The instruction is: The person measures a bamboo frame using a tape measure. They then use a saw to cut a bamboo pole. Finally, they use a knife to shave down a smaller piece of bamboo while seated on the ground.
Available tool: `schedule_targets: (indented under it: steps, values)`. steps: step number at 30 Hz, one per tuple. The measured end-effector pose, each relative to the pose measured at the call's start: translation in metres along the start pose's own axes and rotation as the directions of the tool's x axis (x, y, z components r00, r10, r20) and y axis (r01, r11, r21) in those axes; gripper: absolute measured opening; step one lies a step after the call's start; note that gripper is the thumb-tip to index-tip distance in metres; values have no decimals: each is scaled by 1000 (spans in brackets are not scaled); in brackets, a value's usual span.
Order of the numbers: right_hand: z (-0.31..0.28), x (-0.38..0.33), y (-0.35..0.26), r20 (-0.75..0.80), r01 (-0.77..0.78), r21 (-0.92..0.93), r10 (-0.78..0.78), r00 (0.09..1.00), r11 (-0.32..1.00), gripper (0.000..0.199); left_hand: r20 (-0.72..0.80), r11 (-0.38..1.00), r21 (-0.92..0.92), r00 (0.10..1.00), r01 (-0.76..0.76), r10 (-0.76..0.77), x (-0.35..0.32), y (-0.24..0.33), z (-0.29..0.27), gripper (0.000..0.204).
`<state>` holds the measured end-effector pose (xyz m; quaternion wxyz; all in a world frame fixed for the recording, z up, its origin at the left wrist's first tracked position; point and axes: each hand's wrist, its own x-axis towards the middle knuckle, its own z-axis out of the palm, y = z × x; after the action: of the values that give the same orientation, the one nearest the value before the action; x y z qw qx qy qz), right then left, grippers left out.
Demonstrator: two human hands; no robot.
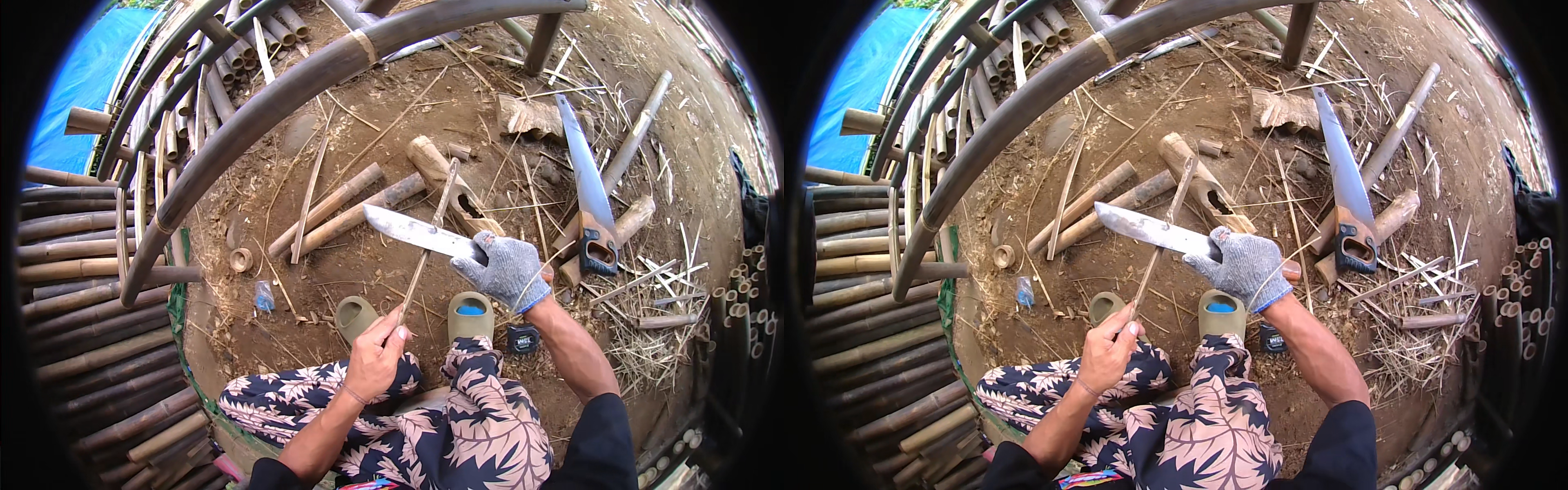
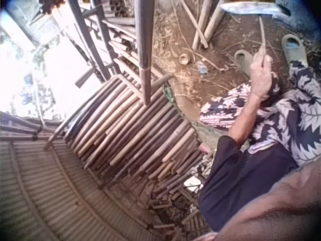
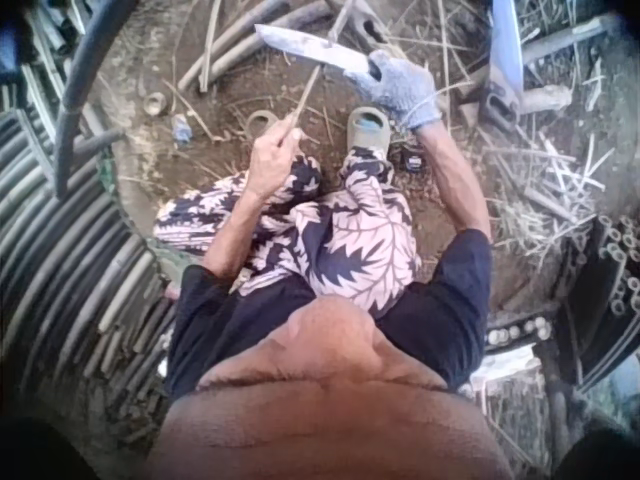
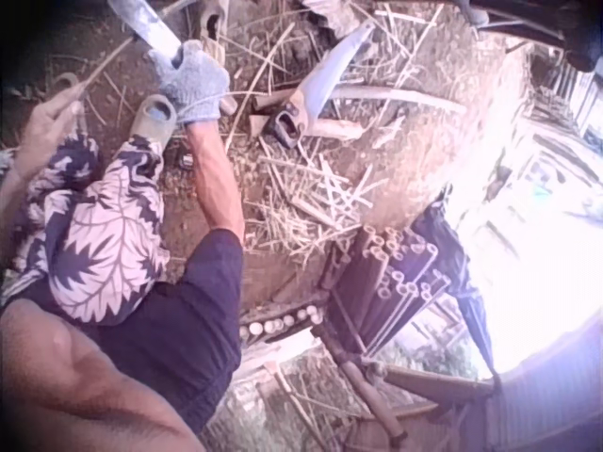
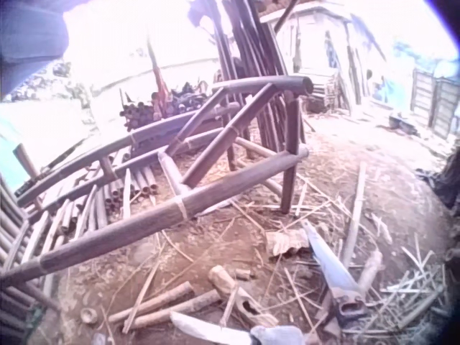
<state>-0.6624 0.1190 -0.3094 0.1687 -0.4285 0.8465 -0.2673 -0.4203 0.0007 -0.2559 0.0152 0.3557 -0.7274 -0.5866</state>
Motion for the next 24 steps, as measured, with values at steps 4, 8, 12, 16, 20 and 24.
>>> schedule_targets:
  steps: [4,8,12,16,20,24]
  values:
    - [-2,-5,-2,20,-10,-5,10,1000,1000,43,23,1000,7,1000,17,-17,-1,-3,-5,41]
    - [4,-25,-32,178,30,40,-37,983,999,51,24,995,83,998,-52,50,1,-13,-4,40]
    - [-4,6,29,14,23,-205,-21,1000,979,57,57,990,115,996,-76,69,-15,-7,-4,38]
    - [-21,16,22,-64,-177,94,184,981,980,50,61,994,64,994,-90,86,-11,-16,-3,38]
    - [-10,2,1,95,234,-34,-230,969,972,44,36,987,140,996,-85,81,-5,-5,-2,35]
    - [-38,45,126,-224,-538,10,527,820,843,49,32,961,171,976,-218,216,-30,-23,-11,31]
